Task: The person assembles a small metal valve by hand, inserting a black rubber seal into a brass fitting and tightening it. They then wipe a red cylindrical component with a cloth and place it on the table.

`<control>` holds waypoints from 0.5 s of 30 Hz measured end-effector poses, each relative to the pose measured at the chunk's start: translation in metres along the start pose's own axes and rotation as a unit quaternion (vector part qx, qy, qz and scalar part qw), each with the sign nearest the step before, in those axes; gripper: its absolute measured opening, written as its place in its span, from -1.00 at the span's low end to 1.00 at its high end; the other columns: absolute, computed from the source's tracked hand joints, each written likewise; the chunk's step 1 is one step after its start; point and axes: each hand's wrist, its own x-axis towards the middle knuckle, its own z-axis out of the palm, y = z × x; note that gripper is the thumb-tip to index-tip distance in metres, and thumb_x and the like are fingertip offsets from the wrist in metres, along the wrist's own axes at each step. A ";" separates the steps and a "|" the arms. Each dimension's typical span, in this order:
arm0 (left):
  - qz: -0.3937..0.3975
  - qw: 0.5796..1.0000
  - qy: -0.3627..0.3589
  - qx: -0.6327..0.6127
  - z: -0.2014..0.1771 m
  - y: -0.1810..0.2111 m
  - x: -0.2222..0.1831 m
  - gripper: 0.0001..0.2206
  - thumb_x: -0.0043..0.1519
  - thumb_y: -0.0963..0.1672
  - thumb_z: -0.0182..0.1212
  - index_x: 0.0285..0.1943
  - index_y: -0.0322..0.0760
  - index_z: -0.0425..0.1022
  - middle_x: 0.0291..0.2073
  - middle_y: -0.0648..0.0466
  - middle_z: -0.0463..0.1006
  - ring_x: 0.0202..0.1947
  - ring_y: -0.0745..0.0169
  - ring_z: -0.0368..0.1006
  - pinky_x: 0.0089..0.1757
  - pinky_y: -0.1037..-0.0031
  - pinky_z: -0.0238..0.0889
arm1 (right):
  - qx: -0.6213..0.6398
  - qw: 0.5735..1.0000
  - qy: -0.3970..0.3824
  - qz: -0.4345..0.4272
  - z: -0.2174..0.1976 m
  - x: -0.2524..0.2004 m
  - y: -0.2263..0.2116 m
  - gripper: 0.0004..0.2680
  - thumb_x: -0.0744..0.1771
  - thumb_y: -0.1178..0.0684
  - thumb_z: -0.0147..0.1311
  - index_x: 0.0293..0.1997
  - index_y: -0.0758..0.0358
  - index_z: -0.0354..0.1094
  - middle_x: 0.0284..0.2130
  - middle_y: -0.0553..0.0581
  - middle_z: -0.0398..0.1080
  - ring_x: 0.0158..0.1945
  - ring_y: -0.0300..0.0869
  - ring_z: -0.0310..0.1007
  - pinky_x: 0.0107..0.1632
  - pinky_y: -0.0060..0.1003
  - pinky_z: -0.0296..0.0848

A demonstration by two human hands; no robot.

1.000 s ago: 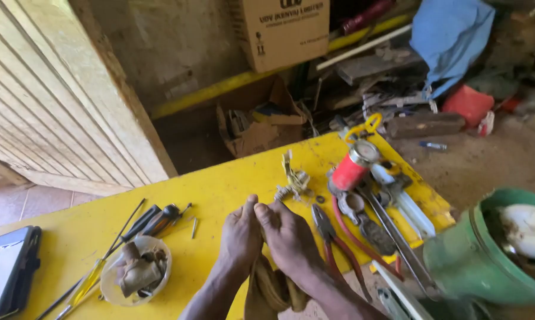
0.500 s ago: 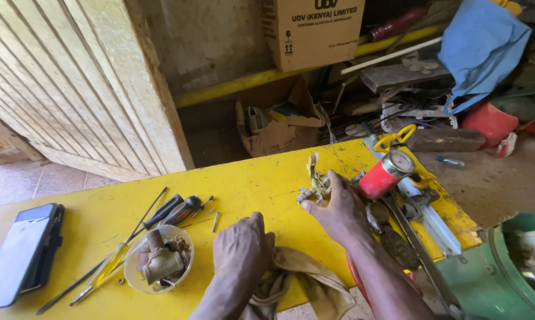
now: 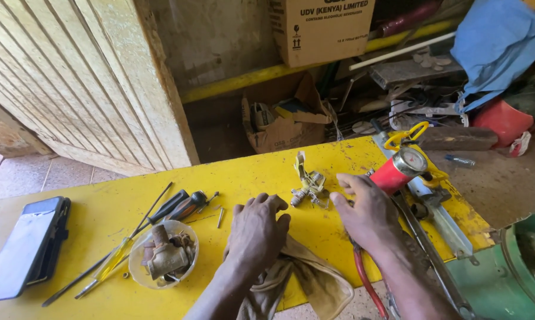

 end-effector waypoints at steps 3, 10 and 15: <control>-0.010 0.999 -0.040 -0.035 -0.001 0.009 -0.001 -0.62 0.34 -0.01 0.04 0.27 -0.13 0.55 0.17 0.05 0.61 0.05 -0.02 0.57 0.14 0.08 0.21 | 0.040 0.999 0.035 -0.003 0.000 0.002 0.020 -0.74 0.33 -0.07 0.16 0.13 0.00 0.56 -0.04 -0.08 0.64 0.01 -0.20 0.62 0.06 -0.18 0.58; 0.011 0.999 -0.030 0.020 0.008 0.014 0.001 -0.65 0.30 -0.03 -0.01 0.14 -0.14 0.61 -0.02 0.03 0.68 -0.10 0.03 0.57 0.06 0.13 0.18 | 0.102 0.994 -0.025 0.027 0.017 0.009 -0.012 -0.44 0.32 -0.21 0.12 0.54 0.00 0.14 0.39 0.22 0.31 0.36 0.05 0.41 0.27 0.09 0.52; -0.077 0.996 -0.037 -0.039 0.000 0.015 -0.002 -0.57 0.30 -0.02 0.02 0.35 -0.07 0.48 0.16 0.06 0.65 0.09 -0.16 0.56 0.17 0.03 0.29 | 0.013 1.000 -0.008 -0.020 0.067 0.040 0.004 -0.35 0.26 -0.26 0.24 0.53 0.03 0.12 0.39 0.13 0.26 0.38 0.03 0.31 0.29 0.03 0.35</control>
